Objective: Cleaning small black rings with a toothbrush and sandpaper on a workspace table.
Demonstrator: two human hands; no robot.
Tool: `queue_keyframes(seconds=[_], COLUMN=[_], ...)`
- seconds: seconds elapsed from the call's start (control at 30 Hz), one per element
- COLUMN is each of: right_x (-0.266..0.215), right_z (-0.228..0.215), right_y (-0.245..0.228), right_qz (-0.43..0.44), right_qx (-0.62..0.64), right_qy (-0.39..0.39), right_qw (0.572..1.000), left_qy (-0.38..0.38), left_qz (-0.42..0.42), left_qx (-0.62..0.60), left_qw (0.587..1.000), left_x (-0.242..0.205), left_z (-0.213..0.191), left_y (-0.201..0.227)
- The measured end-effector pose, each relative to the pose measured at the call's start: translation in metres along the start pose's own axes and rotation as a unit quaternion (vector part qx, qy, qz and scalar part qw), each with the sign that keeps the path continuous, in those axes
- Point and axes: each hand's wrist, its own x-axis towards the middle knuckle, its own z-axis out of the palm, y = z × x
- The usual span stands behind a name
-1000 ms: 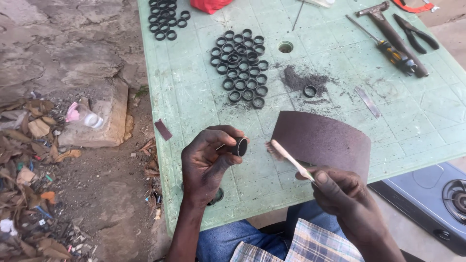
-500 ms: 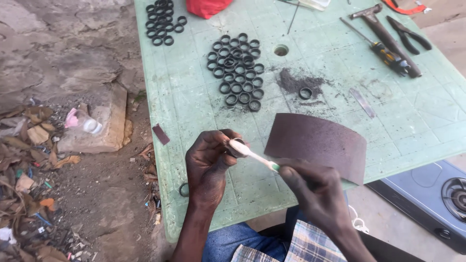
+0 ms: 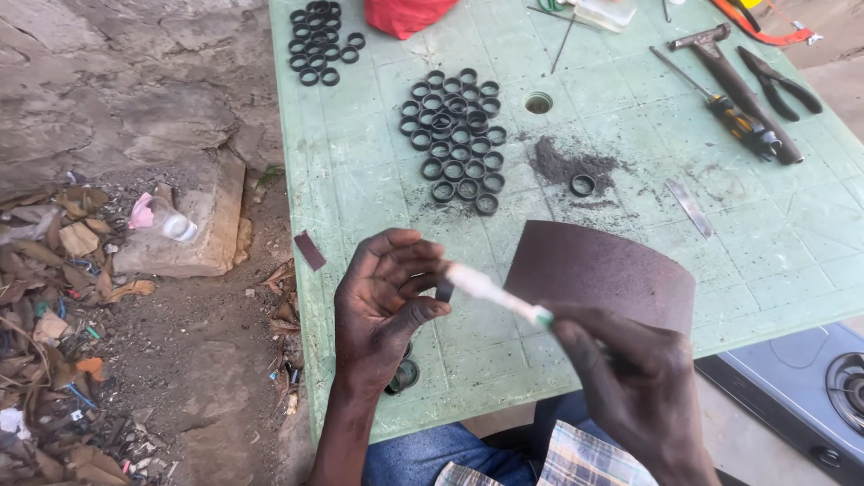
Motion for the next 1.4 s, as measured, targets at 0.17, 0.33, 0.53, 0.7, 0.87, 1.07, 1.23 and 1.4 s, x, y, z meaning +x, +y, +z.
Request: queue_keyframes(seconds=[0.17,0.33,0.53,0.7,0.87,1.07,1.23,1.4], right_x=[0.012,0.003,-0.004,-0.019,-0.034,-0.017,-0.018,-0.025], right_z=[-0.003,-0.004,0.004,0.024,0.013,0.013,0.023,0.02], right_y=[0.013,0.02,0.011,-0.011,0.005,-0.008,-0.003,-0.005], right_qz=[0.099,0.227,0.163,0.35,0.419,0.332,0.213,0.217], right_qx=[-0.018,0.058,0.106,0.354,0.532,0.302,0.137,0.1], right_qy=[-0.087,-0.078,-0.058,-0.137,-0.214,-0.101,-0.096,-0.04], right_qw=[0.991,0.969,0.979,0.856,0.704,0.888,0.963,0.97], left_qy=[-0.038,-0.044,-0.043,0.026,0.038,0.029,0.048,0.041], left_qz=[0.015,0.048,0.034,0.097,0.083,0.08,0.09,0.064], left_qx=[-0.006,0.063,0.0,0.017,-0.027,0.001,-0.015,-0.063], left_qw=[0.999,0.996,0.999,0.995,0.996,0.996,0.995,0.995], left_x=[-0.003,-0.005,-0.006,-0.009,-0.002,-0.007,-0.008,-0.009], left_z=[0.0,0.001,0.002,-0.001,0.004,-0.001,0.005,0.004], left_y=[0.001,0.011,0.001,-0.01,0.0,-0.009,0.0,-0.006])
